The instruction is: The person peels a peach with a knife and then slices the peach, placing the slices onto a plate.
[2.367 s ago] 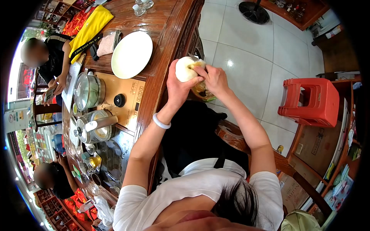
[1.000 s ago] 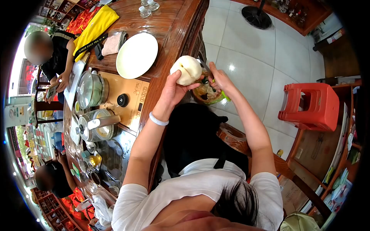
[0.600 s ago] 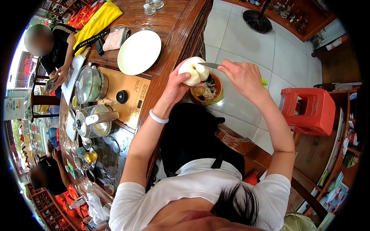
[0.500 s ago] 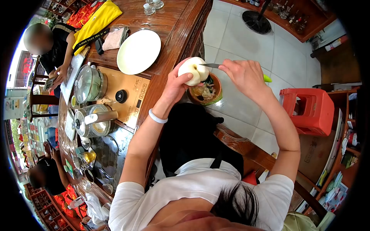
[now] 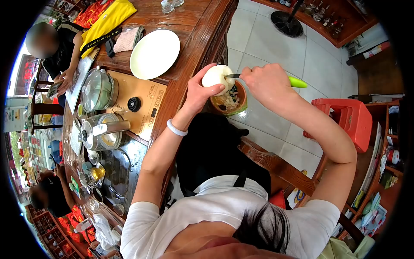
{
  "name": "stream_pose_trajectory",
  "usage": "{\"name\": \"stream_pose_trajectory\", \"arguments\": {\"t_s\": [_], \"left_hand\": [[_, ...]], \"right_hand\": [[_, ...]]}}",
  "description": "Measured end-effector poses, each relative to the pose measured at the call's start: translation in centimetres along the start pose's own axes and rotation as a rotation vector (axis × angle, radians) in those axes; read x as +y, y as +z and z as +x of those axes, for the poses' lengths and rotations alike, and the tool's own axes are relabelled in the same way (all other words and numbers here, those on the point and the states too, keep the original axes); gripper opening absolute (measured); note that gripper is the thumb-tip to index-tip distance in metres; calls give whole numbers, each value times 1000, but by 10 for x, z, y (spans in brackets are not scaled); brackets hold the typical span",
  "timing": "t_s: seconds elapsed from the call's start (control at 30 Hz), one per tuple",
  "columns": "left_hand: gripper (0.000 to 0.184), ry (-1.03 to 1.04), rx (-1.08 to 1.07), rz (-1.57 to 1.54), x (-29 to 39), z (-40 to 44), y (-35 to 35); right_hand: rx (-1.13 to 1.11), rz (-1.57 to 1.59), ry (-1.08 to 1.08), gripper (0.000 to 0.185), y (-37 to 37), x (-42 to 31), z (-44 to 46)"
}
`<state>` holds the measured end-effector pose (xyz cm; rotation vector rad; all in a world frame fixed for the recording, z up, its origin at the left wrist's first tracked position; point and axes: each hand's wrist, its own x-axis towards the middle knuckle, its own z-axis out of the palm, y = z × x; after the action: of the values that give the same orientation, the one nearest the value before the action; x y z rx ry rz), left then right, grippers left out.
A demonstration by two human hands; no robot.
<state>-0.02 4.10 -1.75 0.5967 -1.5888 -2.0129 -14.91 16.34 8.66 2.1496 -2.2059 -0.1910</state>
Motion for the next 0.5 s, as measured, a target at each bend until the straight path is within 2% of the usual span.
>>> {"name": "stream_pose_trajectory", "arguments": {"t_s": [0.17, 0.23, 0.33, 0.5], "left_hand": [[65, 22, 27, 28, -5, -1, 0], [65, -24, 68, -93, -3, -1, 1], [65, 35, 53, -76, -5, 2, 1], [66, 54, 71, -49, -6, 0, 2]], "right_hand": [[-24, 32, 4, 13, 12, -5, 0], [79, 138, 93, 15, 21, -9, -4], [108, 243, 149, 16, 26, -8, -7], [140, 124, 164, 12, 14, -9, -16]]}}
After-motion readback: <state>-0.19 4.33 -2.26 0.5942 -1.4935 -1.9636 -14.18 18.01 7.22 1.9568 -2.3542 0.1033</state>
